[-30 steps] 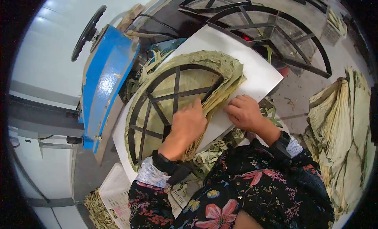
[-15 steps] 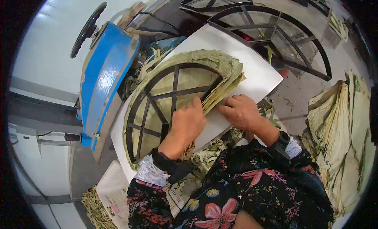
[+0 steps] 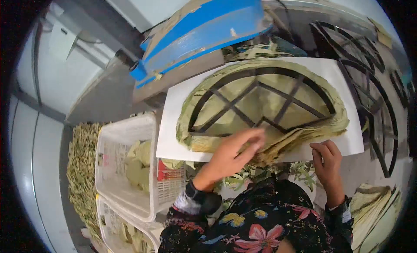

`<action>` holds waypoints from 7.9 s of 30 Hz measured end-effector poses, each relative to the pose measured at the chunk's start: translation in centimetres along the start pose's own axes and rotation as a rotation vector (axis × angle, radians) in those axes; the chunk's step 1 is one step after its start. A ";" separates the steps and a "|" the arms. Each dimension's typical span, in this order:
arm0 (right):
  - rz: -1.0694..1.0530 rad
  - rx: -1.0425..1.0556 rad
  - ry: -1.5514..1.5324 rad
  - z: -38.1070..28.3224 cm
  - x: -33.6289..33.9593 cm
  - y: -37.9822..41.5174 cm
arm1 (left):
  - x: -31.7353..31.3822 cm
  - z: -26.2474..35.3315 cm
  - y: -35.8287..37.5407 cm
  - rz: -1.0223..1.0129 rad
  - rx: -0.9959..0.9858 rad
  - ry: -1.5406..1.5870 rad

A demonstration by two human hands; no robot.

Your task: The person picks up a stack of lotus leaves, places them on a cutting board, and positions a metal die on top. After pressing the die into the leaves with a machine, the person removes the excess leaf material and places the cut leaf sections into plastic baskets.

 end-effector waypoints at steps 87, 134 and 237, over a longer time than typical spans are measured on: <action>-0.386 0.597 0.783 -13.3 -15.1 -6.5 | -4.1 -11.5 11.6 0.403 0.393 0.876; -0.459 0.673 0.753 -11.9 -15.9 -6.5 | -0.6 -9.3 8.0 0.008 0.293 -0.827; -0.282 0.374 0.113 -3.9 -9.6 -4.0 | -7.8 -9.5 9.5 0.391 0.695 0.683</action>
Point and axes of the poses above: each hand's wrist, its own y-axis away from the middle knuckle, its own x-axis out of the back of the hand, z = x × y, the point moved 8 cm from there along -y, towards the middle knuckle, and after that the axes turned 5 degrees about -y, right-handed, at the moved point
